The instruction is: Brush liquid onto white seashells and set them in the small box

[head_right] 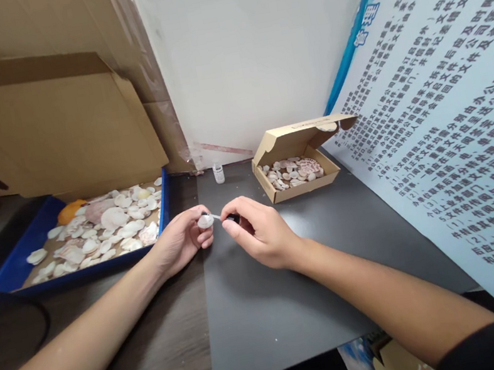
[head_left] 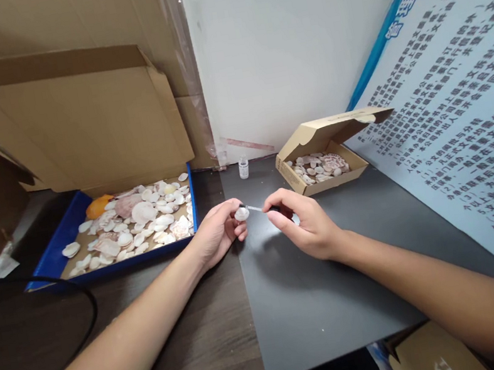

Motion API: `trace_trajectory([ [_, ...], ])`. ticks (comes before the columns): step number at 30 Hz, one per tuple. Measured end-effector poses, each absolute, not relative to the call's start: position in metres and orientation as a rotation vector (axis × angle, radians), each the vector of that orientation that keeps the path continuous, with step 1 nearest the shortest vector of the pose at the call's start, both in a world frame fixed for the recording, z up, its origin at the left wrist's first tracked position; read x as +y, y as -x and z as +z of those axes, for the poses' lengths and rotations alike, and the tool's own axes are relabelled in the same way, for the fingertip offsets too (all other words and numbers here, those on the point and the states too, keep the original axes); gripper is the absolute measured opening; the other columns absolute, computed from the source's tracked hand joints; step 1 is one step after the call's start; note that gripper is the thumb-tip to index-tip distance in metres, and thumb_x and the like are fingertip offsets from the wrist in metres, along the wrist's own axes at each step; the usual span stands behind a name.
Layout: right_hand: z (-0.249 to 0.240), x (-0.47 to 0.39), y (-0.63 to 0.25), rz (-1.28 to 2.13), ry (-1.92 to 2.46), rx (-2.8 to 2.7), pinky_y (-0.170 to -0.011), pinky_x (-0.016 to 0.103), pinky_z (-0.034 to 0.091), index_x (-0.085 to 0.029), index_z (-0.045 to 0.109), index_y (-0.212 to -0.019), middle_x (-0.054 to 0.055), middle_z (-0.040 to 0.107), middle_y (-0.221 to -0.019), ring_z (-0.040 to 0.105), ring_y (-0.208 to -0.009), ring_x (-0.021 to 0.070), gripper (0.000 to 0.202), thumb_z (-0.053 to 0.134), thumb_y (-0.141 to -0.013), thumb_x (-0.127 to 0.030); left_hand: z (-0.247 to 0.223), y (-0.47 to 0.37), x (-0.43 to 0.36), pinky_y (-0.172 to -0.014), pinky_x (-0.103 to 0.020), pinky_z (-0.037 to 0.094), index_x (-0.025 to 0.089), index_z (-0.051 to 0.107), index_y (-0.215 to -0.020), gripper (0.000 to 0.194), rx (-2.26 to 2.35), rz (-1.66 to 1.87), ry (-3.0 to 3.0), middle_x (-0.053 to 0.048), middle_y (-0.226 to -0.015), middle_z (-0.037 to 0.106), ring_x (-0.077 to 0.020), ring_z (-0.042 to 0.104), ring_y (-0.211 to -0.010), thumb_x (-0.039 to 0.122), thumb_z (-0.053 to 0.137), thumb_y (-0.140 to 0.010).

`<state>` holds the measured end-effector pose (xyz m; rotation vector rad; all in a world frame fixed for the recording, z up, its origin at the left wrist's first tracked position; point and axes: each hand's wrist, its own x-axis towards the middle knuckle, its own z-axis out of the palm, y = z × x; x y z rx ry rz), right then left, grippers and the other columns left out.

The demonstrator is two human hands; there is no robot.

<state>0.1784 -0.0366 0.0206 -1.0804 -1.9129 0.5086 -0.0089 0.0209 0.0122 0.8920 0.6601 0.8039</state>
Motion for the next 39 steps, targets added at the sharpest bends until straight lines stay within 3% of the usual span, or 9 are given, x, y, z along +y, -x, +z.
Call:
trace_trajectory([
  [5,0.0216,-0.0363,-0.1782,0.534,1.077,-1.961,-0.061,0.025,0.04,-0.02,0.055,-0.084,-0.001,0.055,-0.074,0.048,-0.063,0.0112,0.015,0.047,-0.097,-0.023,0.0092,0.0098,0.022,-0.045,-0.02,0.039,0.015,0.054,-0.07,0.015,0.676,0.799,-0.899,0.004,-0.059,0.045,-0.0068,0.042,-0.046,0.022,0.06,-0.082],
  [10,0.0212,-0.0361,-0.1776,0.481,1.1,-1.893,-0.06,0.025,0.042,-0.02,0.058,-0.096,0.0,0.056,-0.082,0.05,-0.064,0.0109,0.007,0.052,-0.095,-0.024,0.0086,0.0096,0.0216,-0.046,-0.02,0.039,0.014,0.053,-0.068,0.016,0.66,0.8,-0.9,0.004,-0.058,0.044,-0.0065,0.042,-0.046,0.021,0.059,-0.082],
  [15,0.0212,-0.0356,-0.1774,0.515,1.103,-1.922,-0.055,0.024,0.039,-0.02,0.055,-0.082,-0.002,0.053,-0.072,0.046,-0.059,0.0103,0.01,0.053,-0.092,-0.02,0.0083,0.0093,0.0223,-0.045,-0.02,0.039,0.015,0.054,-0.069,0.016,0.661,0.798,-0.904,0.004,-0.058,0.043,-0.0069,0.043,-0.046,0.022,0.059,-0.083],
  [20,0.0221,-0.0364,-0.1772,0.441,1.075,-1.872,-0.057,0.024,0.041,-0.02,0.057,-0.092,0.0,0.054,-0.08,0.048,-0.061,0.0106,0.004,0.054,-0.093,-0.022,0.0092,0.0092,0.0222,-0.046,-0.02,0.039,0.015,0.053,-0.068,0.017,0.667,0.796,-0.904,0.004,-0.058,0.042,-0.0066,0.042,-0.046,0.021,0.058,-0.083],
  [26,0.0218,-0.0359,-0.1778,0.472,1.098,-1.905,-0.056,0.025,0.04,-0.02,0.055,-0.083,0.0,0.054,-0.076,0.047,-0.061,0.0114,0.01,0.052,-0.093,-0.021,0.009,0.0094,0.0224,-0.046,-0.02,0.039,0.015,0.054,-0.068,0.017,0.67,0.793,-0.906,0.004,-0.057,0.041,-0.0069,0.042,-0.045,0.022,0.057,-0.084],
  [30,0.0216,-0.0355,-0.1777,0.429,1.104,-1.882,-0.059,0.026,0.042,-0.02,0.057,-0.092,0.001,0.054,-0.081,0.048,-0.063,0.0119,0.006,0.052,-0.094,-0.024,0.0103,0.0092,0.0215,-0.046,-0.02,0.039,0.014,0.053,-0.067,0.018,0.666,0.796,-0.912,0.004,-0.059,0.042,-0.0065,0.042,-0.046,0.021,0.058,-0.083],
  [35,0.0214,-0.0351,-0.1777,0.489,1.126,-1.924,-0.057,0.025,0.041,-0.02,0.055,-0.085,0.0,0.053,-0.078,0.047,-0.062,0.0114,0.009,0.052,-0.093,-0.021,0.0104,0.009,0.0209,-0.047,-0.02,0.039,0.015,0.054,-0.069,0.017,0.676,0.803,-0.925,0.004,-0.058,0.044,-0.0064,0.042,-0.046,0.021,0.06,-0.083],
  [39,0.0219,-0.0359,-0.1774,0.466,1.097,-1.893,-0.058,0.025,0.042,-0.02,0.057,-0.091,0.0,0.053,-0.081,0.048,-0.061,0.011,0.005,0.053,-0.093,-0.024,0.0103,0.0092,0.0207,-0.047,-0.02,0.039,0.014,0.055,-0.07,0.015,0.67,0.809,-0.931,0.004,-0.061,0.047,-0.0059,0.042,-0.046,0.022,0.061,-0.082],
])
